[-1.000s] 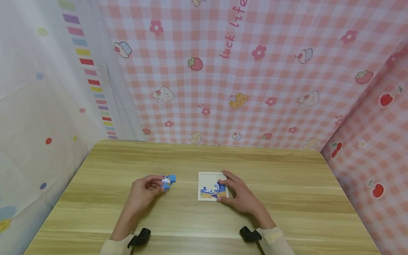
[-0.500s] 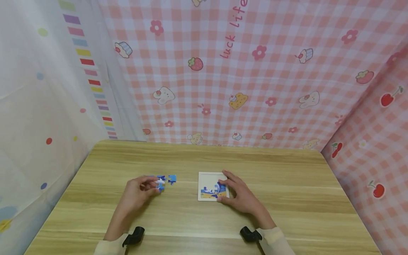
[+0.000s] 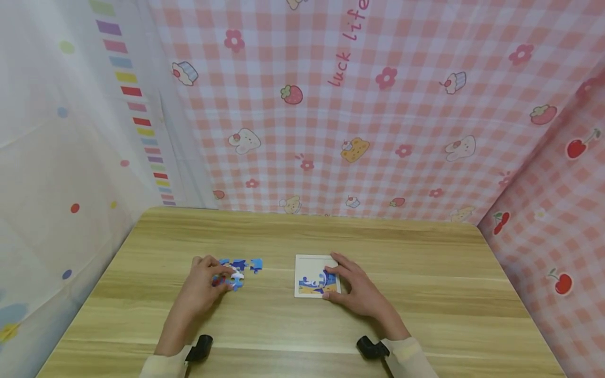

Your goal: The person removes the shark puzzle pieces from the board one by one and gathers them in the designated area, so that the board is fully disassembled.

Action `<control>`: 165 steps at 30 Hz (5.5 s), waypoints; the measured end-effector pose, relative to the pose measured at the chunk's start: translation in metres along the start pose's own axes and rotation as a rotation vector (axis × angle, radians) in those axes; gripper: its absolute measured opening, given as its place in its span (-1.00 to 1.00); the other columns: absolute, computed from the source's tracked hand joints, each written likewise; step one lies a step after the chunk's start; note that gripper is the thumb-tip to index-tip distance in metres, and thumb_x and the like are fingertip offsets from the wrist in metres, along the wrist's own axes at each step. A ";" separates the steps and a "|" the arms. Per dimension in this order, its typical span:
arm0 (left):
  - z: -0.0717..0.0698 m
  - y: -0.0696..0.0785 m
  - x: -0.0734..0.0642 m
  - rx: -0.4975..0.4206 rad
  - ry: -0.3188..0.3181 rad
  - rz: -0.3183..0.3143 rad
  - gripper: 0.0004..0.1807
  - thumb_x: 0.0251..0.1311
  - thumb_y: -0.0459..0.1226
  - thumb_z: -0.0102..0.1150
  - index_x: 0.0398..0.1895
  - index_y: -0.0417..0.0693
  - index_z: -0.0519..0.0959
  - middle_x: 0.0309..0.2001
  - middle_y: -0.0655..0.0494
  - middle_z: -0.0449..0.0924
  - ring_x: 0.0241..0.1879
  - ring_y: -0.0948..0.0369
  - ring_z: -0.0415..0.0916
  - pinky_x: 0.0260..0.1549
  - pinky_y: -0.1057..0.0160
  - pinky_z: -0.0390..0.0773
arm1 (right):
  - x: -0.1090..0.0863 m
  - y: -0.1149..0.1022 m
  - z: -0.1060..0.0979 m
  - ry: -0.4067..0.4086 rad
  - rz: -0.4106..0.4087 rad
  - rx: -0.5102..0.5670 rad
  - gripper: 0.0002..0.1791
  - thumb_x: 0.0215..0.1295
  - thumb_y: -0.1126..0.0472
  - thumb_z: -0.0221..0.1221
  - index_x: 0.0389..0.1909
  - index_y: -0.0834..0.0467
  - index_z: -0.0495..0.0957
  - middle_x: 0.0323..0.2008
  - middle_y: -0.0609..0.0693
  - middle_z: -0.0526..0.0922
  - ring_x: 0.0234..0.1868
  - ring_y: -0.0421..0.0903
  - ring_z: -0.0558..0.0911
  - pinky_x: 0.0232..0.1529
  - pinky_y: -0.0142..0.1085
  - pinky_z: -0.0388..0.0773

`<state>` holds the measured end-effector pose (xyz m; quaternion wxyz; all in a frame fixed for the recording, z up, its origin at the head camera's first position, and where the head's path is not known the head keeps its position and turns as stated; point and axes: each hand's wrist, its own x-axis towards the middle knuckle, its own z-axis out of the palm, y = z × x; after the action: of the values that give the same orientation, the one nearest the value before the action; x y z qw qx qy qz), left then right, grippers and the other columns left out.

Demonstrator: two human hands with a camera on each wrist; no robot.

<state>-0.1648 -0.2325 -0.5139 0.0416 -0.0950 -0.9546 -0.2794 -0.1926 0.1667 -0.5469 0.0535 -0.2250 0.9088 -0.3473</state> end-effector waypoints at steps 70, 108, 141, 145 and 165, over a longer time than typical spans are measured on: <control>0.085 0.119 0.050 -0.343 -0.129 0.178 -0.75 0.31 -0.27 0.31 0.00 -0.17 0.69 -0.20 0.06 0.60 -0.15 0.14 0.53 -0.14 0.23 0.54 | -0.002 -0.008 -0.010 -0.066 0.071 -0.101 0.04 0.20 -0.26 0.38 0.56 0.14 0.21 0.63 -0.01 0.10 0.66 0.11 0.02 0.56 0.18 0.09; 0.122 0.145 0.070 -0.269 -0.100 0.063 -0.80 0.05 -0.28 0.50 -0.25 0.06 0.69 -0.33 0.17 0.65 -0.30 0.26 0.39 -0.25 0.30 0.39 | -0.002 -0.004 -0.008 -0.014 0.024 -0.043 -0.12 0.31 -0.10 0.36 0.52 0.20 0.28 0.60 0.10 0.17 0.64 0.18 0.06 0.53 0.25 0.08; 0.100 0.118 0.052 -0.559 -0.009 -0.007 -0.91 0.20 -0.39 0.40 -0.26 -0.06 0.73 -0.42 0.13 0.66 -0.42 0.30 0.49 -0.40 0.41 0.50 | 0.000 -0.002 -0.007 -0.035 0.065 -0.048 -0.10 0.28 -0.09 0.38 0.54 0.15 0.25 0.62 0.01 0.13 0.66 0.11 0.02 0.57 0.17 0.04; 0.093 0.112 0.047 -0.572 -0.001 -0.019 -0.91 0.19 -0.38 0.40 -0.26 -0.07 0.72 -0.41 0.12 0.66 -0.40 0.28 0.51 -0.36 0.39 0.54 | 0.000 -0.002 -0.007 -0.036 0.066 -0.049 -0.10 0.29 -0.09 0.38 0.55 0.15 0.25 0.62 0.01 0.13 0.66 0.11 0.02 0.57 0.17 0.04; 0.066 0.072 0.028 -0.557 0.025 -0.109 -0.87 0.14 -0.41 0.42 -0.29 -0.01 0.75 -0.41 0.15 0.70 -0.38 0.28 0.56 -0.33 0.37 0.55 | -0.001 -0.004 -0.008 -0.033 0.051 -0.053 -0.09 0.30 -0.14 0.35 0.54 0.18 0.26 0.61 0.07 0.15 0.65 0.15 0.04 0.56 0.21 0.05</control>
<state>-0.1791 -0.1334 -0.5280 0.0106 -0.0478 -0.8442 -0.5339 -0.1923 0.1688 -0.5385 0.0715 -0.2087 0.9221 -0.3180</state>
